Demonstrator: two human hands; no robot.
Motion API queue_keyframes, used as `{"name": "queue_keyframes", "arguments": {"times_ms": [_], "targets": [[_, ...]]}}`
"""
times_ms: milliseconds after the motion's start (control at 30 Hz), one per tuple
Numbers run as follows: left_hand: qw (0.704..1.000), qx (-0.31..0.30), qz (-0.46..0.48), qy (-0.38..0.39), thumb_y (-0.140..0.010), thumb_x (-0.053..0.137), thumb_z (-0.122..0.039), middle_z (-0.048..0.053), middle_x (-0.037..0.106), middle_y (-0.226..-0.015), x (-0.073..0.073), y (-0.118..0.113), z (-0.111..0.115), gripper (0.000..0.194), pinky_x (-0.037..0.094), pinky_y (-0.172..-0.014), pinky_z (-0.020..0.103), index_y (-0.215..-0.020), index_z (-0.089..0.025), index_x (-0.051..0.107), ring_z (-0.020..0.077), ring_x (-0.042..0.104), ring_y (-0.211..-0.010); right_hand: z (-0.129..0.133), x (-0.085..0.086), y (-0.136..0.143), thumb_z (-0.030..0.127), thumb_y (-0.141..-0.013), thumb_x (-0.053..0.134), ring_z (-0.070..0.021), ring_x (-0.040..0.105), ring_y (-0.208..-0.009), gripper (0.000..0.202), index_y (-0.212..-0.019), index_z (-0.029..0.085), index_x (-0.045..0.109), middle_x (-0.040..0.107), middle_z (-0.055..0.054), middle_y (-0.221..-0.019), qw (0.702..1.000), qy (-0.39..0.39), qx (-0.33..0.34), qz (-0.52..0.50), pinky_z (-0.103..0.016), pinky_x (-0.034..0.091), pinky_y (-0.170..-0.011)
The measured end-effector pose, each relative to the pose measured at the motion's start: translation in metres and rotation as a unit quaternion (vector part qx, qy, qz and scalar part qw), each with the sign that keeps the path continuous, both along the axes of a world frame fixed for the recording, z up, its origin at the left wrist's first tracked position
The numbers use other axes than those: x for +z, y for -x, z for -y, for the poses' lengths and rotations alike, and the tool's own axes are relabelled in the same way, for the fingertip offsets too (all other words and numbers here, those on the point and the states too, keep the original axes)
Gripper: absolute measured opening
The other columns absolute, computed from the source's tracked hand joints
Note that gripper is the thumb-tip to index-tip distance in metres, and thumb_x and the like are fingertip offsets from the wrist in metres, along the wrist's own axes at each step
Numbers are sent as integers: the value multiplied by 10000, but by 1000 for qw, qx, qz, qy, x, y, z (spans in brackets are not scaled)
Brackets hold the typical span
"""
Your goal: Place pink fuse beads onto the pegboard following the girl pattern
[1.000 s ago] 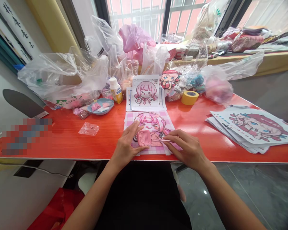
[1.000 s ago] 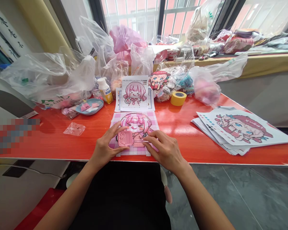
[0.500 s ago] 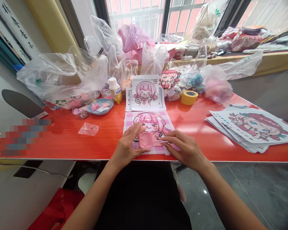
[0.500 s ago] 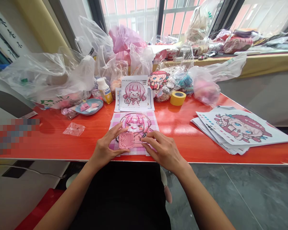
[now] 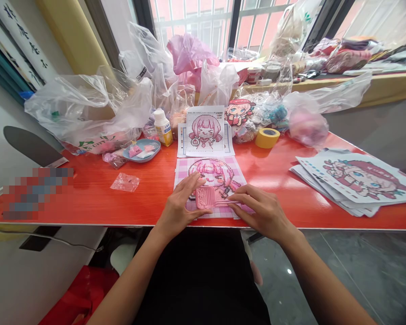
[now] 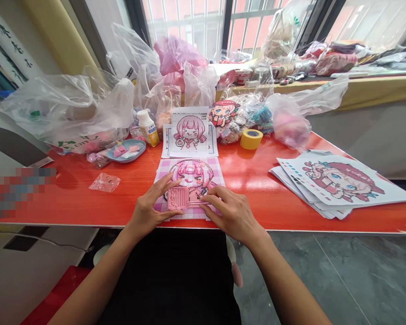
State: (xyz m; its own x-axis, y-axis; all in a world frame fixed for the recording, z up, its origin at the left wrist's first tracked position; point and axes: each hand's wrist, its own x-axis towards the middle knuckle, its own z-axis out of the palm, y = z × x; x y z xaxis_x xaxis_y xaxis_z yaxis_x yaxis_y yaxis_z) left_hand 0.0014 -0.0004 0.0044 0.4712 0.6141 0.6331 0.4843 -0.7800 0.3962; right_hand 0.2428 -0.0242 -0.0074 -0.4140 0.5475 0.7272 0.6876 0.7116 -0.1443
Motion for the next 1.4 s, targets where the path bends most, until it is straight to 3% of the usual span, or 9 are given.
{"name": "queue_keyframes", "arguments": {"times_ms": [567, 1400], "targets": [[1000, -8, -2, 3, -726, 759, -345, 115, 580, -1338, 0, 0, 0, 887, 433, -1083, 439, -1464, -260, 274, 245, 473, -1323, -2, -2, -2, 207, -904, 566, -120, 624, -786, 123, -1018, 197, 612, 626, -48, -889, 1000, 10, 26, -4, -236, 518, -655], [1000, 0, -7, 6, -732, 761, -332, 106, 581, -1339, 1, 0, 1, 891, 433, -1083, 451, -1468, -264, 263, 245, 476, -1320, -1, -1, -1, 197, -875, 602, -119, 635, -758, 103, -973, 180, 628, 636, -48, -866, 1000, -8, 10, -5, -228, 501, -616]]}}
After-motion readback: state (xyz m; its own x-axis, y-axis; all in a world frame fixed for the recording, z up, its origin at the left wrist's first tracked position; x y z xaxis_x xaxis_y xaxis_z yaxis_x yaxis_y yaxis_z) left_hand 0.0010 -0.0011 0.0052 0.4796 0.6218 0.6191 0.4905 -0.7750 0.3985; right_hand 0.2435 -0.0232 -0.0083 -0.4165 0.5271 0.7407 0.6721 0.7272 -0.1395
